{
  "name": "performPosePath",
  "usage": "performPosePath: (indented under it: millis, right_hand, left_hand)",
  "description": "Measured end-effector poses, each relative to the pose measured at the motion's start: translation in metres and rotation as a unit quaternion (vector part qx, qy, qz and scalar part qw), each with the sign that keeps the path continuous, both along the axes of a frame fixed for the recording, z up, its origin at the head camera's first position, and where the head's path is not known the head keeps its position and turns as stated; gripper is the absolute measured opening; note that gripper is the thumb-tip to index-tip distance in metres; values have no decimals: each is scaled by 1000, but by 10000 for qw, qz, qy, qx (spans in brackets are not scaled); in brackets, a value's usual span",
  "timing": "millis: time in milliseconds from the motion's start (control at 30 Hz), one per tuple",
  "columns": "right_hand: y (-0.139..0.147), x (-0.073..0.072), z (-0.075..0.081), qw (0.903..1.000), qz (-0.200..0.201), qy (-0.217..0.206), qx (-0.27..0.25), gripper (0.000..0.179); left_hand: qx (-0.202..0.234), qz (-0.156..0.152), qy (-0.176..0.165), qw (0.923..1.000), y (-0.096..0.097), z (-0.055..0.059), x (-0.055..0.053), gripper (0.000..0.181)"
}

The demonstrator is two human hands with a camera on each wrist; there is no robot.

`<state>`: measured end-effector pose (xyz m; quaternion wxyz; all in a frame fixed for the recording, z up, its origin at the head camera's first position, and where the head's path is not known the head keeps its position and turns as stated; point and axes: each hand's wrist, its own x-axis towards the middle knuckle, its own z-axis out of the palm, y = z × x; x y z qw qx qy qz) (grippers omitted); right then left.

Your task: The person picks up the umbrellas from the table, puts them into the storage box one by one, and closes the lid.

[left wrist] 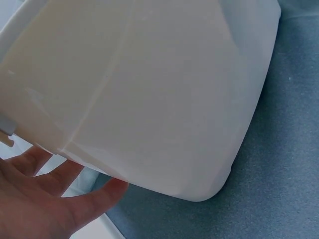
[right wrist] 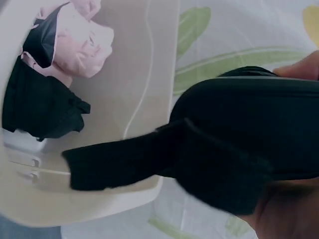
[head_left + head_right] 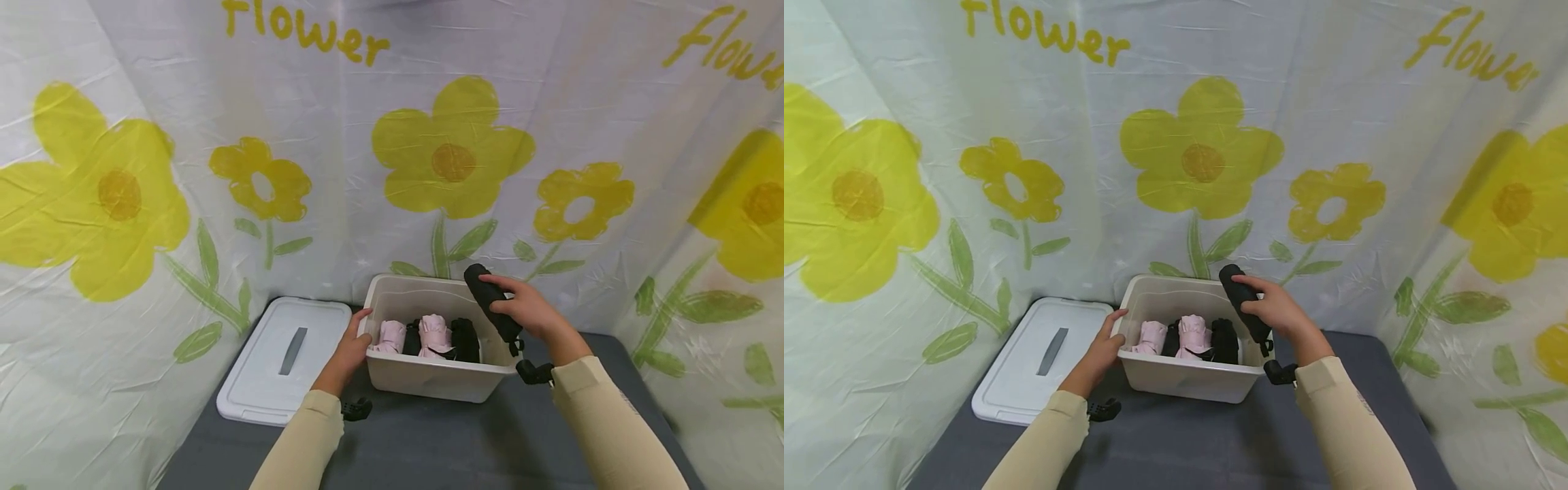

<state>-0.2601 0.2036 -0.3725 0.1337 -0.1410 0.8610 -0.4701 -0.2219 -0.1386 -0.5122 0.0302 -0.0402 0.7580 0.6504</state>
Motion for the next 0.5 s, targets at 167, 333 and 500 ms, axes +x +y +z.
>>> performPosePath:
  millis: [167, 333, 500]
  right_hand:
    - [-10, -15, -6, 9987, 406, -167, 268, 64]
    - [-18, -25, -14, 9959, 680, -381, 455, 66]
    - [-24, -34, -25, 9929, 678, -756, 619, 66]
  left_hand:
    - [23, 48, -38, 10000, 0, -2, -2, 61]
    - [172, -26, 7, 9998, -1, -4, -2, 61]
    - [240, -38, -19, 9997, -1, -5, -2, 62]
